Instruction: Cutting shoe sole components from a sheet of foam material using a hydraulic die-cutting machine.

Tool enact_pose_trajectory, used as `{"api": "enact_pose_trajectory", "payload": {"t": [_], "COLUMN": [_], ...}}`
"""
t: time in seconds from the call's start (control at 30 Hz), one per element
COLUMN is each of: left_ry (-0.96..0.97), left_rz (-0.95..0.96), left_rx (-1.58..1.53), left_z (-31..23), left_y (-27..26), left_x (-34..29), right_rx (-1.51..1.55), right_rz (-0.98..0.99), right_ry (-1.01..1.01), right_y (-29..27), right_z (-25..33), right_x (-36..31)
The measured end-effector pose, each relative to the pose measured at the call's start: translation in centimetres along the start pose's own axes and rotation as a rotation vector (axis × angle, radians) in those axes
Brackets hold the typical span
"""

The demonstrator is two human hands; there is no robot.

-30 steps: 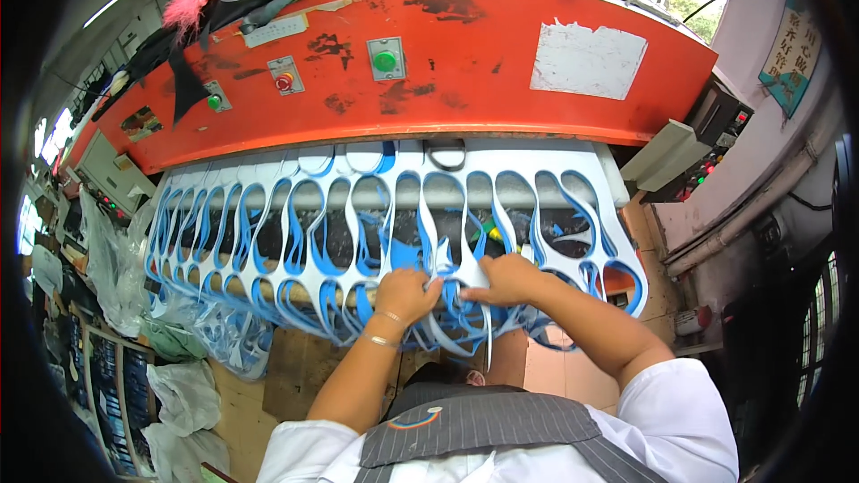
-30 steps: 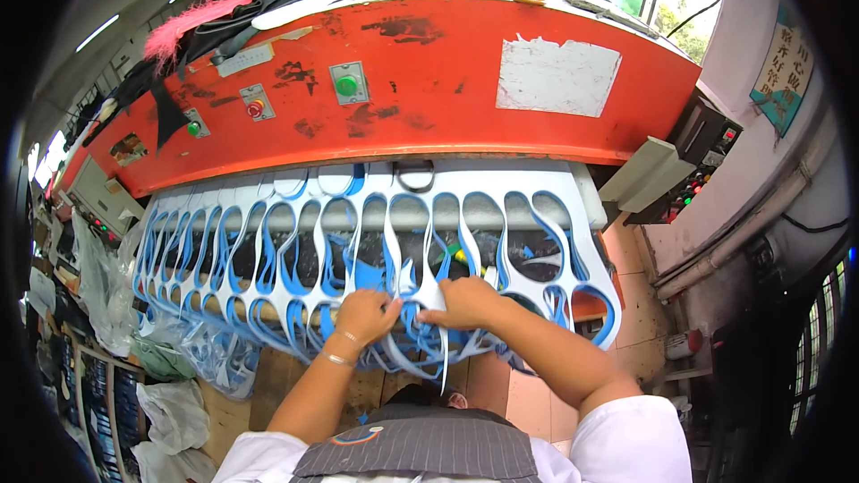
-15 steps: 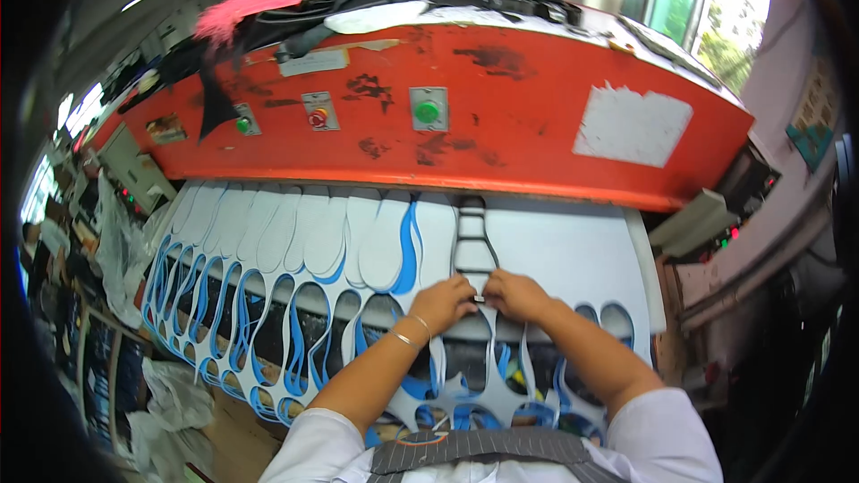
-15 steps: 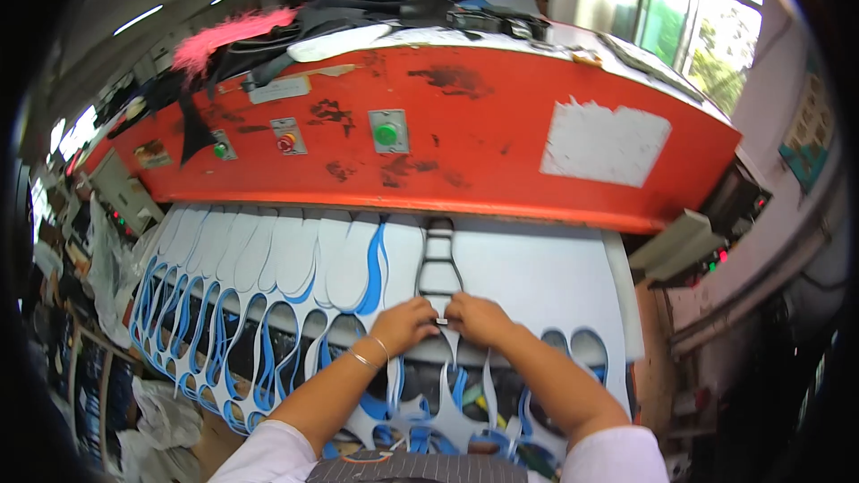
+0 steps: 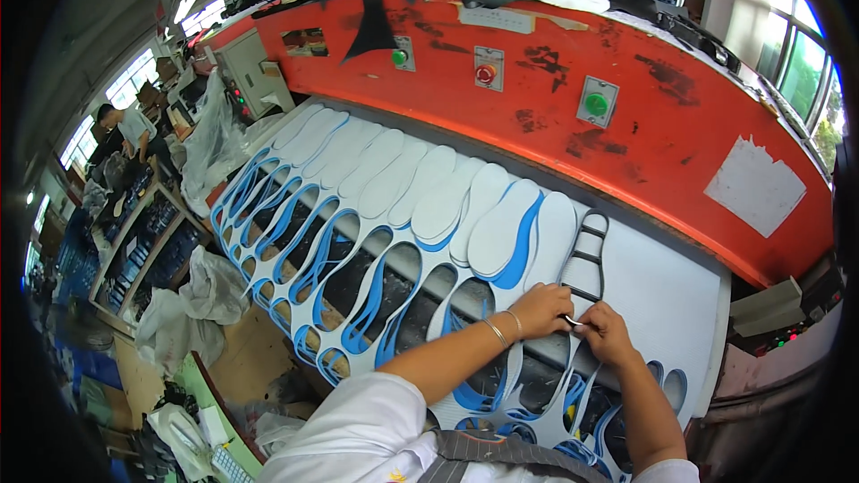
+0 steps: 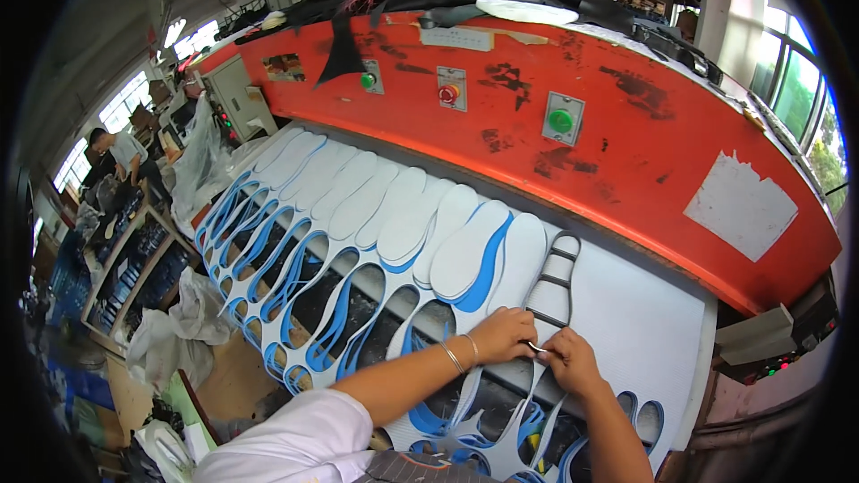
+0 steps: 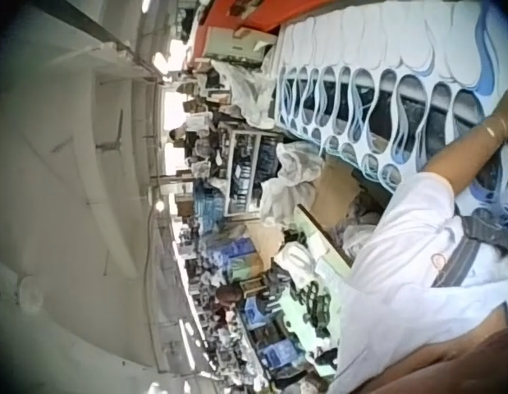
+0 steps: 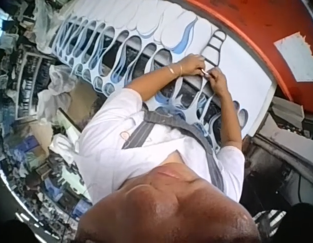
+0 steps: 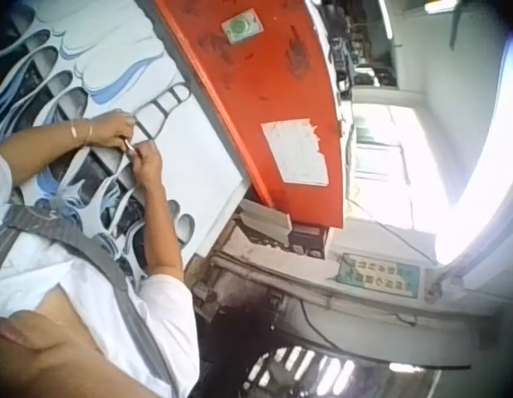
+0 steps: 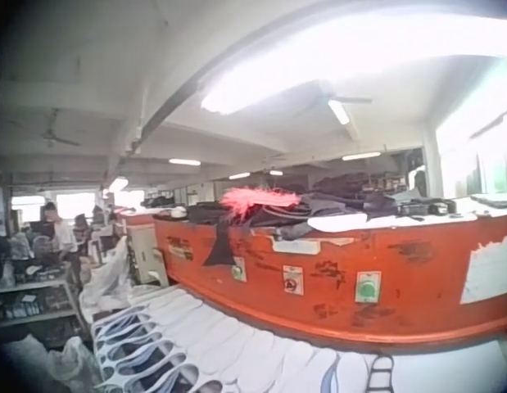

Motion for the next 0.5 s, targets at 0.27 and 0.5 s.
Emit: {"api": "enact_pose_trajectory", "payload": {"t": [0.27, 0.5], "left_ry": [-0.012, -0.017], "left_rz": [-0.060, -0.384], "left_rx": [0.016, -0.504], "left_z": [0.1, -0.4], "left_y": [-0.1, -6.3], "left_x": [-0.1, 4.9], "right_rx": [-0.538, -0.756], "right_rz": [0.293, 0.420], "right_ry": [0.085, -0.169], "right_y": [-4.4, -0.7], "right_z": [0.7, -3.6], "right_x": [8.4, 17.5]}}
Point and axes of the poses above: each hand's wrist, its own x-axis towards the middle knuckle, its own y-axis out of the palm, z = x × y, the point moved 5 cm from there along x, towards the middle knuckle, and after that the axes turned 1 degree about z, right-handed, at the moved point
